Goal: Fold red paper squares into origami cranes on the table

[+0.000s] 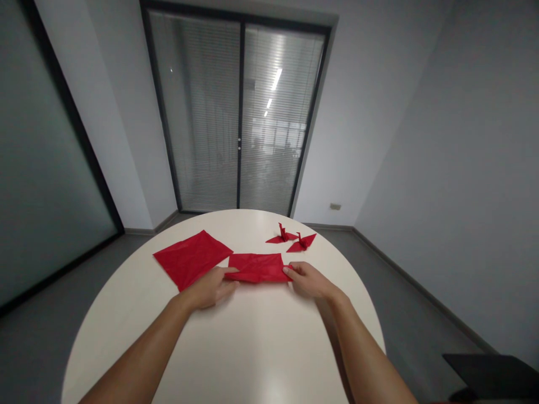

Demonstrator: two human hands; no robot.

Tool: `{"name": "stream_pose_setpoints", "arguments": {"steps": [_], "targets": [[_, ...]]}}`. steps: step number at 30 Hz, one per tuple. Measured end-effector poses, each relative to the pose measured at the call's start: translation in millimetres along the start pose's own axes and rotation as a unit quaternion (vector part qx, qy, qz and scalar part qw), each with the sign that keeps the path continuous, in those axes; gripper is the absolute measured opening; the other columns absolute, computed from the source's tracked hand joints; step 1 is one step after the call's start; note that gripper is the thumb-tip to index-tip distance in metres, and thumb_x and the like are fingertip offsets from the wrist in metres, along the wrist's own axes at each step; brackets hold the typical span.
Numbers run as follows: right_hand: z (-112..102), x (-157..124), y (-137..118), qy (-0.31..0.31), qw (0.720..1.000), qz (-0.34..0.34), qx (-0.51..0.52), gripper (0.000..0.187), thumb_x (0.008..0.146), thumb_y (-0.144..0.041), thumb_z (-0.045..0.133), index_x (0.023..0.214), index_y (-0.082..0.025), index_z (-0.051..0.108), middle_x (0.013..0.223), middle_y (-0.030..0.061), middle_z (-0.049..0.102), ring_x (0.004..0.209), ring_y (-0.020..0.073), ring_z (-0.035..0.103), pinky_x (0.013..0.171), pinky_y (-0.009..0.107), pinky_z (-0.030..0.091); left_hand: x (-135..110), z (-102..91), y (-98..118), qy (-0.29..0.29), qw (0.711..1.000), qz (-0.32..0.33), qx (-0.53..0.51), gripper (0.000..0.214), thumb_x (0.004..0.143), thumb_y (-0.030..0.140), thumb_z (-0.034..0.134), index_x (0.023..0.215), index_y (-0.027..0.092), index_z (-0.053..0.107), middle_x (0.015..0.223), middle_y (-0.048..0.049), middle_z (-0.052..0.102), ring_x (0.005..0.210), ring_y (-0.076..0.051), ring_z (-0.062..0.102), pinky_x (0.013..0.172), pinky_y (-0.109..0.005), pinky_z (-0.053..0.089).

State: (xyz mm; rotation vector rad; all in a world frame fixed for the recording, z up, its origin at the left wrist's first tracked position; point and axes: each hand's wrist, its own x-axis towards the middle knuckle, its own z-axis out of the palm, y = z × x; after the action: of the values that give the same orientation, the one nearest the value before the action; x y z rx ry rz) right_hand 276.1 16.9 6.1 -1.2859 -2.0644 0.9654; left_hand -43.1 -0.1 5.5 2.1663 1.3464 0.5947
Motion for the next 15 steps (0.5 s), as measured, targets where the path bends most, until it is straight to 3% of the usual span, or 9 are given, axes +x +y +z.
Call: {"name": "stream_pose_setpoints", "arguments": {"steps": [3,6,8,15], "targets": [[0,1,-3,0.038,0.999,-0.010,-0.007,0.048,0.096,-0.059,0.043,0.078,-0.017,0.059,0.078,0.0028,0.061,0.072,0.0176,0.054,0.069,0.030,0.042,3,2.4,-1,-0.006,1.000,0.013,-0.027,0.037,0.090,0.044,0.053,0.111,0.020,0.071,0.105,-0.0079,0.075,0.095,-0.025,0.068,0.082,-0.032,0.049],[-1,-1,-8,0.035,0.999,-0.012,0.009,0.042,0.094,-0.055,0.049,0.090,-0.016,0.064,0.089,0.0061,0.066,0.079,0.0196,0.058,0.074,0.031,0.044,6,9.3,-3,0.034,0.999,-0.033,-0.023,0.037,0.091,0.048,0.048,0.085,0.018,0.069,0.076,-0.0041,0.071,0.069,-0.021,0.064,0.061,-0.029,0.042],[-1,-1,-9,0.037,0.999,-0.010,0.009,0.040,0.093,-0.054,0.052,0.092,-0.016,0.063,0.090,0.0068,0.067,0.080,0.0199,0.059,0.073,0.031,0.044,9,14.4,-5,0.071,0.996,-0.055,-0.020,0.039,0.090,0.051,0.049,0.072,0.018,0.061,0.068,-0.0025,0.065,0.062,-0.019,0.059,0.055,-0.028,0.036],[2,5,6,0.059,0.998,-0.018,-0.031,0.033,0.092,-0.050,0.054,0.086,-0.017,0.058,0.080,0.0036,0.064,0.071,0.0169,0.055,0.065,0.028,0.041,17,24.5,-11,0.160,0.982,-0.045,-0.085,0.035,0.085,0.053,0.056,0.074,0.020,0.051,0.065,0.0012,0.055,0.061,-0.017,0.051,0.056,-0.027,0.033]]}}
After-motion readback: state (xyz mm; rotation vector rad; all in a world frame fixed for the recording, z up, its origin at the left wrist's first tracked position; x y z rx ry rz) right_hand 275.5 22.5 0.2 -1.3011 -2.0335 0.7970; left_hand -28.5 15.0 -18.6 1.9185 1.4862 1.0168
